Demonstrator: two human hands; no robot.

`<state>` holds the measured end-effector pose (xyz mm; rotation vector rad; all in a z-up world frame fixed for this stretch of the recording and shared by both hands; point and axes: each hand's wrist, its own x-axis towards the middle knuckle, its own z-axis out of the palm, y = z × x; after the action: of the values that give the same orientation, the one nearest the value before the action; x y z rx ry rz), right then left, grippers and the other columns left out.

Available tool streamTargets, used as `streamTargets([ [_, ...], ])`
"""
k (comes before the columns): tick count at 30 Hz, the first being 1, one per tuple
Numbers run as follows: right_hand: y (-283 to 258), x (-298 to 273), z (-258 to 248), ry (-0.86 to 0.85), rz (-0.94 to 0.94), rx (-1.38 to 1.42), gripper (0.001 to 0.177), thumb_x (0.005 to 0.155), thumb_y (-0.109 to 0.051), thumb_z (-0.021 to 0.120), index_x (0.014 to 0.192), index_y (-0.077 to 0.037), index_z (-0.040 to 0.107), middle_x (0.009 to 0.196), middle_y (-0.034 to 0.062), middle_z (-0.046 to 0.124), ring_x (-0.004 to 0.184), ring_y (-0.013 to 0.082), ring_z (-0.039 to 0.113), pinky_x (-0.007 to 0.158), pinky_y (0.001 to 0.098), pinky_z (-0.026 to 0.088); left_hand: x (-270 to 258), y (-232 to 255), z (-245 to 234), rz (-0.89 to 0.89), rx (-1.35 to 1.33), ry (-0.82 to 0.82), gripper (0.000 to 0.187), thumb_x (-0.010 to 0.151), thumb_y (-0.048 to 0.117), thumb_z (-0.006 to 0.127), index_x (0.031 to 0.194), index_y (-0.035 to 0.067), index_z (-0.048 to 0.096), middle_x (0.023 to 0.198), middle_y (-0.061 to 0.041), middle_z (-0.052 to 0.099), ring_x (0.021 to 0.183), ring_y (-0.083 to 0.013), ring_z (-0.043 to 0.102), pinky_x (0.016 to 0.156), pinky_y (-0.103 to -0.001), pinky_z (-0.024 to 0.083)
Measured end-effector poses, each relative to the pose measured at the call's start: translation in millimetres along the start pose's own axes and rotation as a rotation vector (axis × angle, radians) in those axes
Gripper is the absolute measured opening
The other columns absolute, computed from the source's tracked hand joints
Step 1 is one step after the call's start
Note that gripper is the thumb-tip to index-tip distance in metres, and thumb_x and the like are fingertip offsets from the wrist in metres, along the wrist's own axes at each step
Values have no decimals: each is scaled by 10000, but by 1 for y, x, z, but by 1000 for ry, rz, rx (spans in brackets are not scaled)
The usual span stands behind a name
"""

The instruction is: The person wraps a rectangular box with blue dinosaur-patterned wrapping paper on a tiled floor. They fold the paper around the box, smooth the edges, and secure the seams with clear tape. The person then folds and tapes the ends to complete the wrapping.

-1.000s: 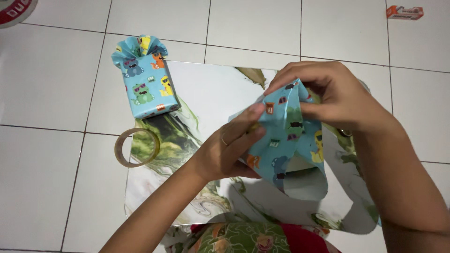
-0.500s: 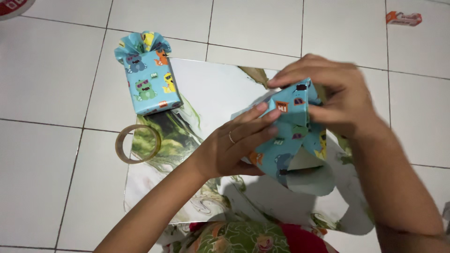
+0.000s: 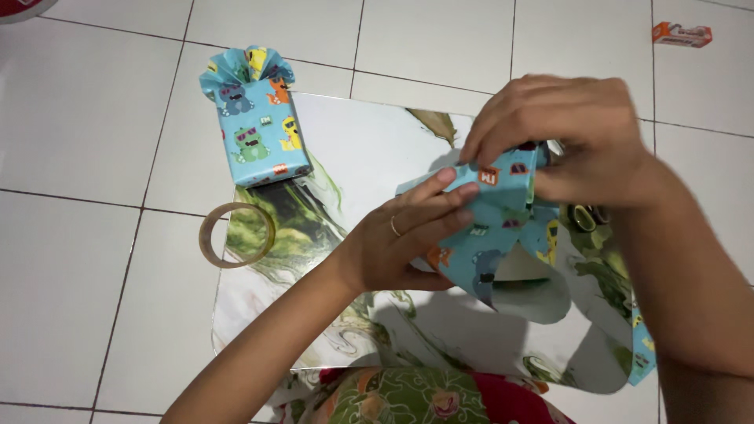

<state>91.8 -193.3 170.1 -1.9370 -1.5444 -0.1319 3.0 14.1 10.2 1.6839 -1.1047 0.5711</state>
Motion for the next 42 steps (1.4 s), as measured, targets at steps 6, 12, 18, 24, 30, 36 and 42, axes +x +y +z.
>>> streamTargets([
  [6, -24, 2, -28, -327, -194, -543, 158, 766, -158, 746, 915, -142, 792, 1063, 3, 774, 1095, 210, 704, 829, 369, 520, 2, 0, -5, 34, 39, -16, 761, 930, 294, 921, 1517, 101, 477, 1618, -94, 442, 1580, -313, 384, 1257, -457, 453],
  [12, -27, -3, -32, -455, -306, -613, 211, 795, -181, 716, 993, -160, 787, 1179, -13, 747, 1225, 207, 642, 855, 367, 487, 4, -3, -5, 27, 29, -45, 724, 951, 308, 873, 1513, 75, 480, 1580, -116, 472, 1573, -335, 388, 1243, -478, 457],
  [18, -33, -10, -32, -592, -227, -741, 350, 783, -248, 686, 1116, -162, 745, 1261, -33, 714, 1331, 162, 553, 918, 386, 443, 10, -4, -6, 25, 2, -65, 737, 972, 298, 859, 1545, 77, 451, 1580, -97, 463, 1528, -326, 383, 1250, -503, 442],
  [24, -35, -29, -32, -646, -120, -784, 428, 754, -244, 705, 1175, -167, 725, 1329, -10, 686, 1336, 186, 549, 969, 398, 456, 17, 6, -12, 34, 48, -78, 722, 945, 310, 885, 1506, 93, 487, 1570, -93, 468, 1499, -345, 427, 1211, -505, 463],
  [30, -43, -29, -41, -216, 129, -406, 467, 677, -114, 794, 1119, -48, 659, 1343, 158, 635, 1167, 282, 642, 883, 405, 508, 24, 10, -14, 22, 92, -69, 764, 889, 369, 909, 1491, 111, 515, 1512, -59, 520, 1491, -339, 477, 1194, -507, 458],
  [36, -56, -93, 52, 763, 365, -316, 76, 963, 24, 677, 1038, 24, 668, 1093, 156, 713, 955, 240, 679, 811, 360, 535, 34, 14, -17, -33, 34, -63, 877, 863, 426, 903, 1556, 145, 446, 1573, -37, 483, 1454, -278, 495, 1161, -443, 454],
  [42, -57, -121, 68, 410, 264, -422, 482, 845, -230, 657, 1149, 143, 620, 1181, 285, 675, 1161, 407, 653, 973, 509, 528, 34, 17, -14, -80, 64, -54, 896, 861, 473, 901, 1573, 193, 433, 1566, 5, 458, 1471, -255, 498, 1135, -416, 461],
])
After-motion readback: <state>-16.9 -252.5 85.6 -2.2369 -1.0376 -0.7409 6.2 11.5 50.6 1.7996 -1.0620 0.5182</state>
